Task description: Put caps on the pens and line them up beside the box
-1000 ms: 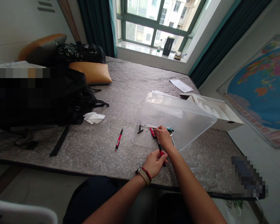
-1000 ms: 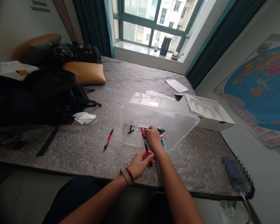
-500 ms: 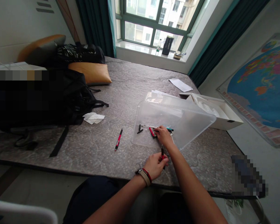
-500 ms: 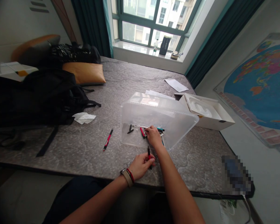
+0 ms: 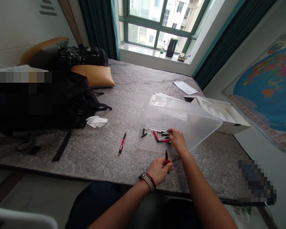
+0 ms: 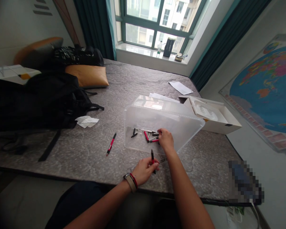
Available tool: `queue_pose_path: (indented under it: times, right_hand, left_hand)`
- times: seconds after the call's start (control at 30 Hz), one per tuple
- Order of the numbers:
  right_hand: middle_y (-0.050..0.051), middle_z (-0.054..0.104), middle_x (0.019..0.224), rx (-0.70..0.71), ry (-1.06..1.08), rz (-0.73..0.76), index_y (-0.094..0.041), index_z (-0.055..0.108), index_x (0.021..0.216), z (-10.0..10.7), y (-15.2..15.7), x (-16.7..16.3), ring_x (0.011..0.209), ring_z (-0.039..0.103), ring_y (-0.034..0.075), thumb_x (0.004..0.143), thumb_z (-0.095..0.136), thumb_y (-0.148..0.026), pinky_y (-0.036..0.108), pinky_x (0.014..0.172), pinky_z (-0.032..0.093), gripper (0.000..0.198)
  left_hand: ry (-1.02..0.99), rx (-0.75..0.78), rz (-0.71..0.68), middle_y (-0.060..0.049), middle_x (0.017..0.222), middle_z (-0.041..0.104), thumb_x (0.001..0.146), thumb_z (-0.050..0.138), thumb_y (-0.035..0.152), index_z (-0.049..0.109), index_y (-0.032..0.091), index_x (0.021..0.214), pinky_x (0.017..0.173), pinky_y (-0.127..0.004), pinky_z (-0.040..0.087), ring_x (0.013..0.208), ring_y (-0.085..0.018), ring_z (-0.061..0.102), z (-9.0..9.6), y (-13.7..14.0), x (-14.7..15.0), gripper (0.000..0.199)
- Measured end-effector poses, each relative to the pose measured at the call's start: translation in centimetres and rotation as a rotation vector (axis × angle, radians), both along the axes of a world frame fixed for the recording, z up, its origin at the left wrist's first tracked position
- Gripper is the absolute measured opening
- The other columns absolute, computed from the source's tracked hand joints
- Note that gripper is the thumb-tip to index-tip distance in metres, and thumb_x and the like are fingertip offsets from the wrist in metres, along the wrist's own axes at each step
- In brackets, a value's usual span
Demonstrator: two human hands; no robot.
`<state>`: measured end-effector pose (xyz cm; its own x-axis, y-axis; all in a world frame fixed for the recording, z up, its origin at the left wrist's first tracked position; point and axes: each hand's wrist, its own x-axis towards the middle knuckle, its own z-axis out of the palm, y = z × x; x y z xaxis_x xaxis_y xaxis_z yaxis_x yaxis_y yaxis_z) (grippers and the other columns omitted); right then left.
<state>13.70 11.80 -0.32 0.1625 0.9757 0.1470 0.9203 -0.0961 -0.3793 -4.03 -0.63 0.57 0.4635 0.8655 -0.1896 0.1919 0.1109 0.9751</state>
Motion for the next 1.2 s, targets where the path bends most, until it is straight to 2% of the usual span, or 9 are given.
queue_pose_path:
  times: [0.13, 0.23, 0.37, 0.5, 0.77, 0.83, 0.97, 1.07, 1.2]
  right_hand:
    - [0.01, 0.072, 0.098, -0.088, -0.105, -0.059, -0.024, 0.076, 0.094, -0.5, -0.5, 0.0, 0.083, 0.066, 0.023, 0.082, 0.058, -0.02, 0.031, 0.077, 0.046, 0.022]
    - [0.011, 0.071, 0.102, -0.119, -0.137, -0.024, -0.023, 0.076, 0.096, -1.1, -0.7, 0.1, 0.087, 0.066, 0.024, 0.079, 0.06, -0.016, 0.031, 0.078, 0.045, 0.025]
    - [0.011, 0.07, 0.108, -0.094, -0.113, 0.037, -0.021, 0.075, 0.099, -1.4, -0.8, 0.3, 0.093, 0.065, 0.023, 0.081, 0.057, -0.016, 0.03, 0.084, 0.044, 0.025]
    - [0.01, 0.069, 0.103, -0.046, -0.106, 0.074, -0.022, 0.073, 0.101, -1.4, -0.9, -0.6, 0.092, 0.063, 0.022, 0.088, 0.052, -0.023, 0.029, 0.083, 0.043, 0.024]
    - [0.01, 0.064, 0.097, -0.043, -0.128, 0.023, -0.02, 0.075, 0.095, -1.2, -0.6, -1.4, 0.084, 0.06, 0.02, 0.088, 0.048, -0.019, 0.027, 0.079, 0.042, 0.027]
    - [0.01, 0.064, 0.099, -0.044, -0.109, 0.033, -0.02, 0.074, 0.095, -1.1, -0.7, -1.2, 0.086, 0.06, 0.019, 0.088, 0.048, -0.018, 0.027, 0.081, 0.042, 0.027]
    - [0.009, 0.063, 0.101, -0.039, -0.1, 0.081, -0.019, 0.074, 0.097, -0.8, -0.9, -1.0, 0.092, 0.06, 0.019, 0.088, 0.048, -0.018, 0.025, 0.088, 0.041, 0.028]
    - [0.009, 0.064, 0.105, 0.003, -0.093, 0.048, -0.018, 0.073, 0.101, -0.7, -0.9, -1.0, 0.098, 0.059, 0.019, 0.089, 0.046, -0.018, 0.025, 0.093, 0.039, 0.029]
    - [0.015, 0.066, 0.113, -0.031, -0.06, -0.054, -0.012, 0.07, 0.112, -0.6, -0.7, -0.6, 0.106, 0.06, 0.021, 0.087, 0.042, -0.01, 0.025, 0.095, 0.039, 0.037]
  left_hand:
    - [0.002, 0.011, -0.003, -0.005, 0.084, 0.075, 0.088, 0.054, 0.033, 0.068, 0.017, 0.097, 0.071, -0.027, 0.049, 0.074, -0.017, 0.067, 0.1, 0.1, -0.2, 0.024]
    - [0.009, 0.01, -0.003, -0.005, 0.084, 0.075, 0.087, 0.054, 0.033, 0.068, 0.018, 0.097, 0.071, -0.028, 0.049, 0.077, -0.018, 0.068, 0.0, 0.1, -0.3, 0.023]
    - [0.006, 0.014, -0.002, -0.005, 0.086, 0.075, 0.088, 0.054, 0.034, 0.069, 0.018, 0.097, 0.072, -0.028, 0.05, 0.08, -0.019, 0.069, -0.2, 0.1, -0.3, 0.023]
    - [0.008, 0.028, -0.017, -0.005, 0.087, 0.075, 0.088, 0.054, 0.034, 0.069, 0.019, 0.098, 0.072, -0.028, 0.05, 0.081, -0.019, 0.069, -0.3, 0.1, -0.2, 0.024]
    - [-0.052, 0.013, 0.011, -0.006, 0.084, 0.074, 0.088, 0.056, 0.033, 0.068, 0.017, 0.094, 0.07, -0.027, 0.05, 0.079, -0.018, 0.069, -0.7, 0.1, 0.0, 0.021]
    - [-0.139, -0.125, 0.027, -0.008, 0.085, 0.075, 0.087, 0.059, 0.038, 0.065, 0.015, 0.096, 0.067, -0.027, 0.05, 0.075, -0.018, 0.07, -0.5, 0.5, 0.0, 0.025]
    - [-0.513, -0.573, 0.031, -0.015, 0.107, 0.072, 0.084, 0.063, 0.051, 0.056, 0.015, 0.108, 0.066, -0.027, 0.052, 0.075, -0.02, 0.073, 1.0, 1.4, -0.6, 0.044]
    - [-0.752, -0.673, 0.065, -0.018, 0.119, 0.068, 0.084, 0.066, 0.048, 0.054, 0.016, 0.113, 0.073, -0.03, 0.054, 0.089, -0.025, 0.073, 2.0, 1.9, -1.4, 0.044]
    - [-0.762, -0.749, 0.19, -0.017, 0.125, 0.065, 0.086, 0.065, 0.043, 0.053, 0.017, 0.112, 0.07, -0.028, 0.054, 0.09, -0.024, 0.073, 1.7, 1.9, -1.7, 0.038]
